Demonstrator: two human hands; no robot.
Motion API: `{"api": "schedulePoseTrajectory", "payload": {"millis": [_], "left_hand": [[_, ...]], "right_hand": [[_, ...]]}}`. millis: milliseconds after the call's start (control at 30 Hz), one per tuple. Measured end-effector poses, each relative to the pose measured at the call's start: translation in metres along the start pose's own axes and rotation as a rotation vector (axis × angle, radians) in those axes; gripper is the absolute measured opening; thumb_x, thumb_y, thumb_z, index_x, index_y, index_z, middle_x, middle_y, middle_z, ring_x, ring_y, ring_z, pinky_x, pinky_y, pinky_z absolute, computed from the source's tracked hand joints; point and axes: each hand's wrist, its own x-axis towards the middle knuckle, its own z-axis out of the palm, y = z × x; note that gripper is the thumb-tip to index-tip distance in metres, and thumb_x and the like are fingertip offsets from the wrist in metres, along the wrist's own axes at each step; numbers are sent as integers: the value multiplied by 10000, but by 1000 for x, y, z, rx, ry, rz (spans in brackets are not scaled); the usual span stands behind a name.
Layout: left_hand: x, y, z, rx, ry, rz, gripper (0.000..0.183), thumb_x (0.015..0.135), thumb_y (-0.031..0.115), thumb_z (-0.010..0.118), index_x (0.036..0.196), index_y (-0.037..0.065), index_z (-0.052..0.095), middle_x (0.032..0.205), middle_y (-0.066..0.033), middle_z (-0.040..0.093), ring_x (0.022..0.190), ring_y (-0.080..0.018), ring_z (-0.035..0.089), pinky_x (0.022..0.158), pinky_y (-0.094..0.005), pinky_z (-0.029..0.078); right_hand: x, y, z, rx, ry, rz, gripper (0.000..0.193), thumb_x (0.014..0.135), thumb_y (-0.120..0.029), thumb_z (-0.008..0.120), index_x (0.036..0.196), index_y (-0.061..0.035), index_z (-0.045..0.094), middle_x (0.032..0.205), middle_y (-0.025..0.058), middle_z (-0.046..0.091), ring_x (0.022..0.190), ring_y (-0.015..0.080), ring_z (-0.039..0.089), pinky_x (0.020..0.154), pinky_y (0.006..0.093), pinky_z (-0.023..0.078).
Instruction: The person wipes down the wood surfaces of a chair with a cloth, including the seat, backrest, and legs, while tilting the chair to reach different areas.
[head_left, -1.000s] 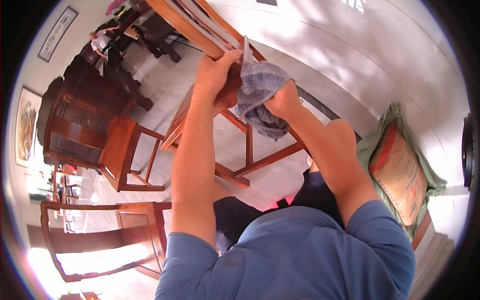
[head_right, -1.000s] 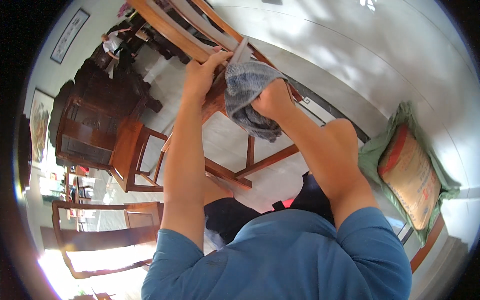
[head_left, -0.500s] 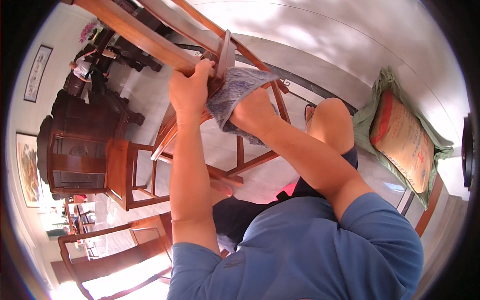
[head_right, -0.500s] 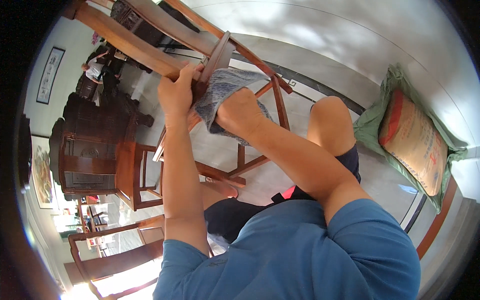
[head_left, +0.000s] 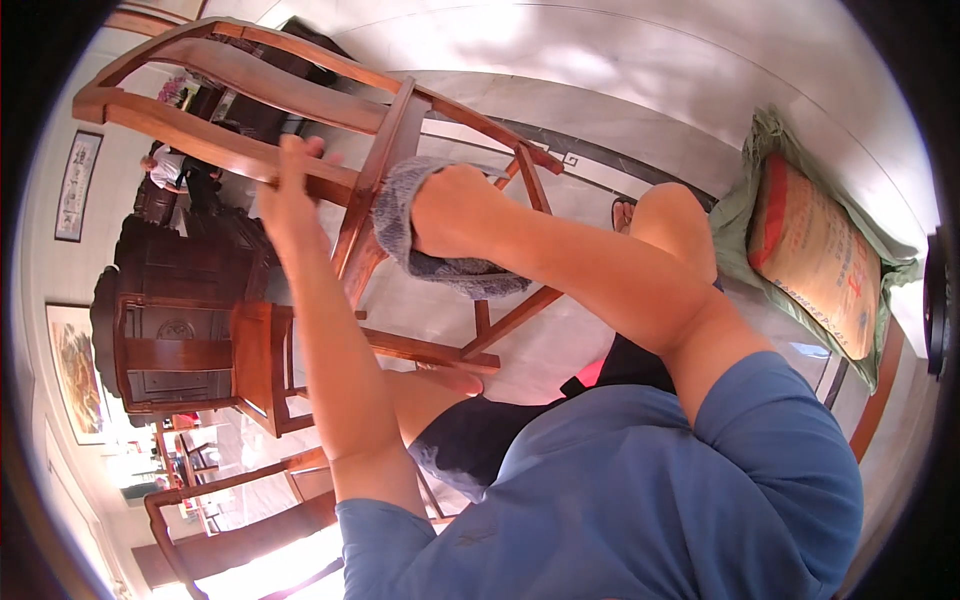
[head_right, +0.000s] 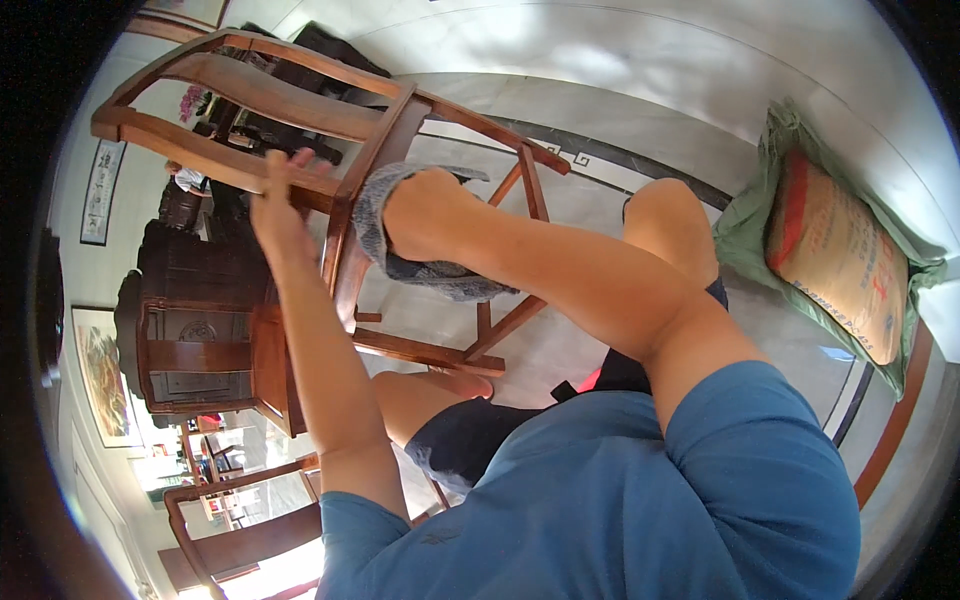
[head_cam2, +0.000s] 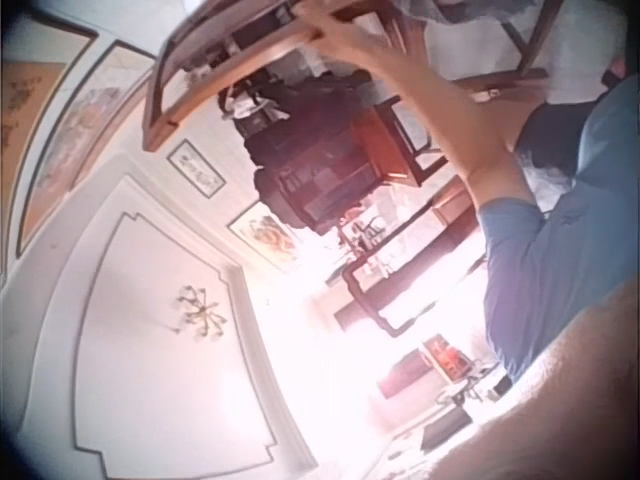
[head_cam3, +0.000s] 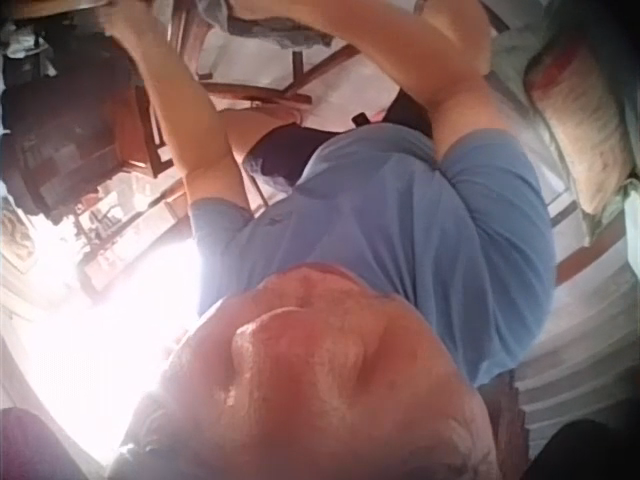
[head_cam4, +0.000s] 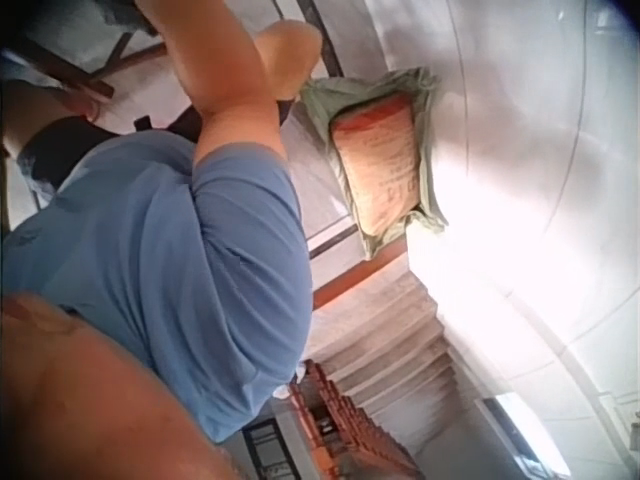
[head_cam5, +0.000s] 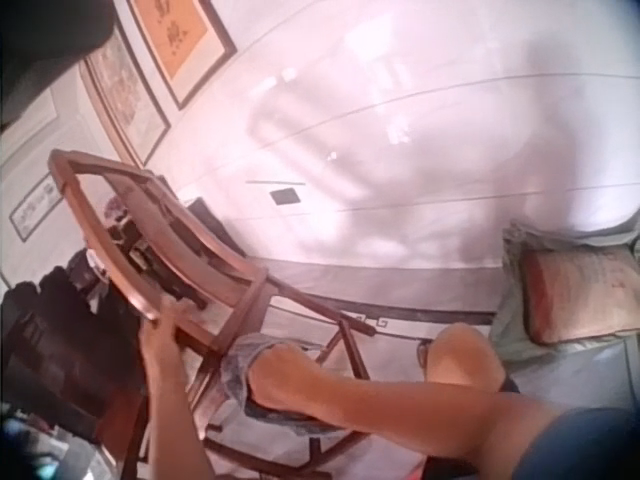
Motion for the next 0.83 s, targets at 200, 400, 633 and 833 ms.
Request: {"api": "schedulePoseTrajectory", "payload": {"millis": [200, 400, 633, 833], "left_hand": [[25, 6, -7, -261, 117, -55, 272, 953, 138, 706, 1168, 26, 583, 785, -70, 586, 662, -238, 624, 721, -471, 603], [56, 3, -28, -161, 233, -37, 120, 916, 18, 596, 812, -11, 543, 732, -112, 541, 623, -253, 575, 659, -463, 605], [93, -12, -38, -192, 232, 4, 68, 904, -68, 573, 855, -96, 534, 774, -174, 573, 664, -291, 630, 750, -545, 662], [115, -21, -49, -193, 236, -2, 131, 931, -18, 599, 892, -115, 520, 791, -208, 590, 680, -316, 647, 706, -569, 643]], "right_hand": [[-11, -10, -1, 145, -247, 225, 315, 764, -289, 642, 840, -20, 788, 897, 237, 745, 904, 416, 728, 788, 491, 582], [23, -5, 24, 217, -185, 187, 321, 770, -293, 652, 822, -2, 776, 907, 263, 736, 902, 436, 726, 813, 508, 585], [-21, 42, 39, 58, -339, 243, 293, 817, -289, 693, 1014, -80, 750, 1018, 197, 742, 971, 408, 703, 832, 499, 574], [-96, 63, 53, 219, 245, -132, 321, 835, -261, 725, 1125, -129, 767, 1269, 222, 691, 1151, 297, 695, 929, 435, 570]]}}
